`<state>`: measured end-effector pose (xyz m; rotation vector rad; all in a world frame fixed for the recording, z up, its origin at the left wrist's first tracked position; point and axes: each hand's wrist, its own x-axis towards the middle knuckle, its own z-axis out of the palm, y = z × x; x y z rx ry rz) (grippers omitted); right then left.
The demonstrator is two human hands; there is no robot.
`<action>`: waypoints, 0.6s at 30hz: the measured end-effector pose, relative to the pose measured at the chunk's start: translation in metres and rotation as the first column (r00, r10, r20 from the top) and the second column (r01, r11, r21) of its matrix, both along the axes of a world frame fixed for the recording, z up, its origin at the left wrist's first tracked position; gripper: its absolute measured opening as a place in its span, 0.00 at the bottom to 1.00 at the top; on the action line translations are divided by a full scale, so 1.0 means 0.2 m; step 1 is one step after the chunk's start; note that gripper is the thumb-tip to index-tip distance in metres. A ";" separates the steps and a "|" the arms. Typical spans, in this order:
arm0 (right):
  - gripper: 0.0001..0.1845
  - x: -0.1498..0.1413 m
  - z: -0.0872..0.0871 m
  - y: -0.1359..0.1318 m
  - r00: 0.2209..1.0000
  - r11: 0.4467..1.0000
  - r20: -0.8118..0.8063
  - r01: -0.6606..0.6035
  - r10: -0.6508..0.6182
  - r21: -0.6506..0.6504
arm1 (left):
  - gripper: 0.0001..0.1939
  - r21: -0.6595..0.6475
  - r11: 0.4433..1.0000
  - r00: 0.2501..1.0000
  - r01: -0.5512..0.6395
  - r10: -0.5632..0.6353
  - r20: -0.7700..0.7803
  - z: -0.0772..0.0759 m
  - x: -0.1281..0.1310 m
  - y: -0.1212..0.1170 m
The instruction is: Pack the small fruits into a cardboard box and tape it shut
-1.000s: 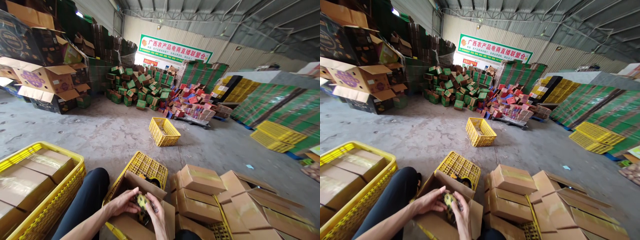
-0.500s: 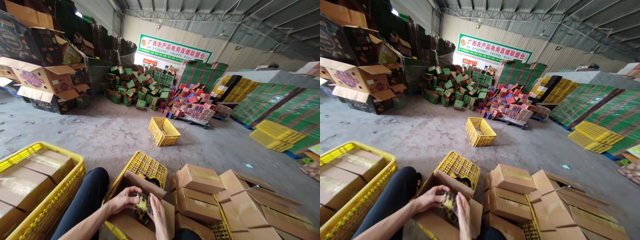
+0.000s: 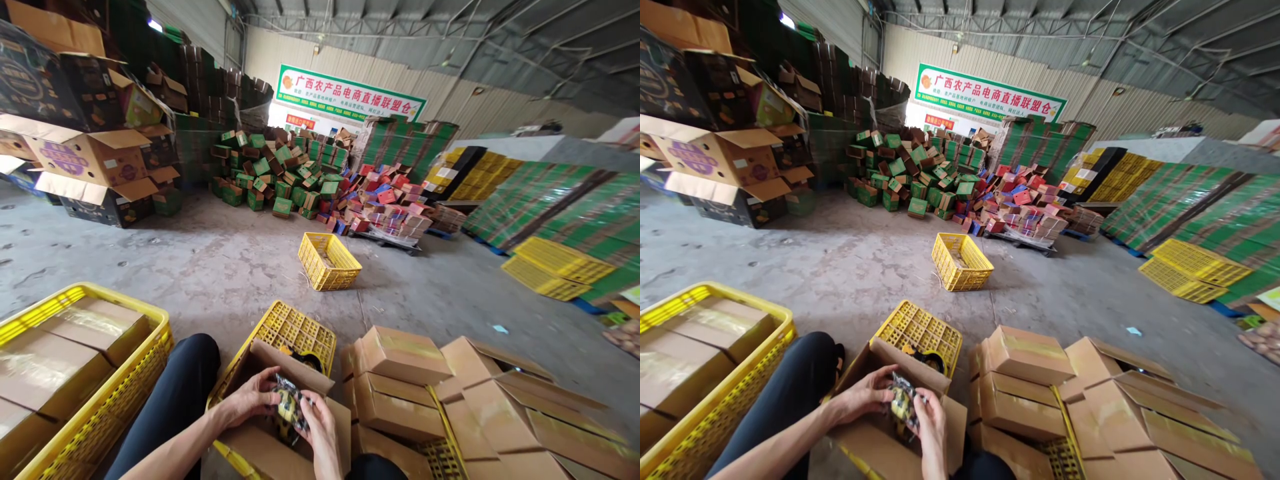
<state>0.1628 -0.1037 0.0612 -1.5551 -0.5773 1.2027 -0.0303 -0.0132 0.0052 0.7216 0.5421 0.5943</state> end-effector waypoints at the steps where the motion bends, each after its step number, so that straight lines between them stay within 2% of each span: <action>1: 0.37 0.01 -0.01 0.00 1.000 1.000 0.012 0.002 -0.002 0.006 | 0.44 -0.010 1.000 1.000 -0.006 0.005 -0.024 0.00 0.00 0.00; 4: 0.37 0.02 -0.03 0.01 0.998 1.000 0.058 -0.009 0.008 0.023 | 0.32 -0.012 1.000 0.995 0.005 -0.007 -0.096 0.02 0.00 0.00; 6: 0.37 0.03 -0.05 0.02 0.997 0.999 0.070 -0.018 0.016 0.032 | 0.28 0.001 1.000 0.994 0.019 -0.019 -0.109 0.03 -0.01 0.00; 10: 0.38 0.04 -0.10 0.04 0.999 0.999 0.040 -0.011 0.010 0.039 | 0.25 0.016 1.000 0.995 -0.007 0.008 -0.097 0.05 -0.01 0.00; 13: 0.42 0.03 -0.12 0.06 1.000 0.998 0.007 0.016 -0.017 0.057 | 0.24 0.045 0.999 0.993 -0.028 0.032 -0.109 0.06 -0.02 0.01; 16: 0.46 0.02 -0.11 0.05 1.000 0.997 -0.014 0.001 0.001 0.077 | 0.23 0.096 0.995 0.992 -0.023 0.034 -0.121 0.09 -0.03 0.00; 18: 0.44 0.00 -0.08 0.04 0.999 0.995 0.001 -0.043 0.043 0.085 | 0.23 0.128 0.992 0.992 -0.005 0.021 -0.124 0.10 -0.03 0.00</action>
